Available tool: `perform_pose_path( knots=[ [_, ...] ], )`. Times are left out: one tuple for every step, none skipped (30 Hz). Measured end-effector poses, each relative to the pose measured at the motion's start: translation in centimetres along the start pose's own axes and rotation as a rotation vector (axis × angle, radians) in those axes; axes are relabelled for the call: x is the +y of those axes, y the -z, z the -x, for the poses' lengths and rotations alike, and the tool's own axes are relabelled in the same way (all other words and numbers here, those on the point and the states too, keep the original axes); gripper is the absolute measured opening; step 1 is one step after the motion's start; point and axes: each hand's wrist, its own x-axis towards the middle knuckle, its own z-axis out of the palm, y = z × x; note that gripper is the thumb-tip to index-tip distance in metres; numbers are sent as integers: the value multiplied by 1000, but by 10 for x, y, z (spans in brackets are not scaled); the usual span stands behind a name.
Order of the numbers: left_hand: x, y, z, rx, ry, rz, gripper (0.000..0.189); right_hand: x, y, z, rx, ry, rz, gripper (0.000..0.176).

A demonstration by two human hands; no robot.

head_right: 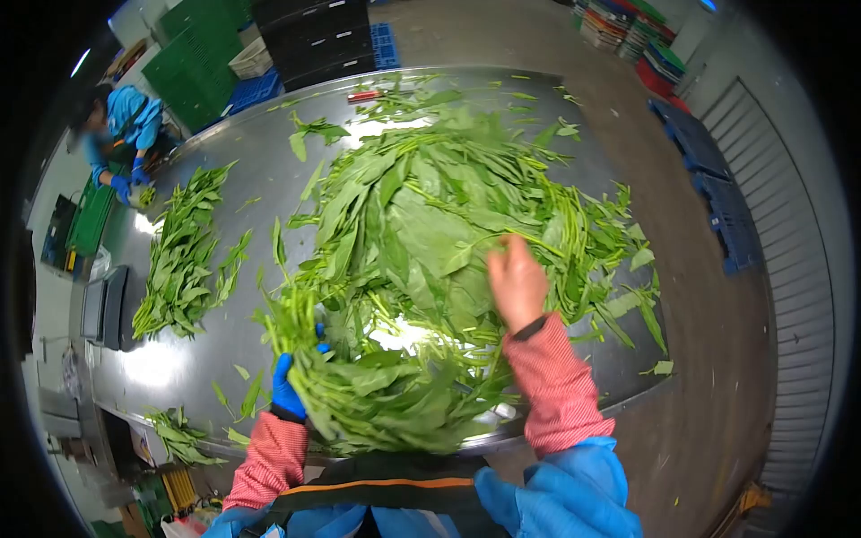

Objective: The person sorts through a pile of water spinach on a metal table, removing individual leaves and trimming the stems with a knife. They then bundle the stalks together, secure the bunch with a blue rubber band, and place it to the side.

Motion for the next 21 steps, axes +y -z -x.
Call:
perform_pose_path(
  knots=[
    [8,-2,8,-56,22,-2,77,22,7,-13,56,34,168,23],
    [15,-4,15,-79,79,-4,79,54,4,-25,106,119,322,26],
    [22,-10,21,-101,130,-11,82,72,3,-30,136,177,447,25],
    [28,-26,28,-88,173,-49,82,99,-1,-37,115,220,548,24],
    [31,-22,31,-81,151,-108,81,116,-5,-42,95,261,648,23],
    [36,-11,34,-79,127,-168,81,105,1,-41,109,319,600,21],
    [39,-6,34,-73,103,-223,81,79,16,-34,119,381,554,19],
    [44,-17,35,-118,114,-174,79,55,29,-23,119,440,511,17],
    [48,-20,33,-111,109,-214,78,34,35,-11,64,435,415,16],
    [52,-22,32,-105,102,-253,78,16,36,1,38,436,309,14],
    [57,-25,31,-95,93,-291,77,-3,42,16,-74,427,217,11],
    [60,-44,28,-105,82,-306,76,-21,49,29,-172,511,252,8],
    [61,-54,27,-87,75,-324,74,-38,55,41,-226,627,299,7],
    [63,-61,25,-100,103,-354,73,-55,61,50,-274,712,249,7],
    [66,-69,22,-110,134,-383,72,-70,64,58,-324,795,197,8],
    [63,-95,18,-164,183,-394,72,-83,63,64,-342,824,65,9],
    [62,-116,18,-217,232,-402,71,-96,62,69,-361,851,-67,10],
    [56,-84,7,-176,268,-508,68,-106,60,74,-382,875,-197,12],
    [49,-102,5,-197,249,-605,63,-114,57,73,-448,785,-257,11],
    [36,-108,6,-258,225,-676,62,-126,52,70,-513,692,-317,11],
    [26,-114,3,-325,206,-749,61,-131,49,64,-570,592,-375,11]
  ],
)
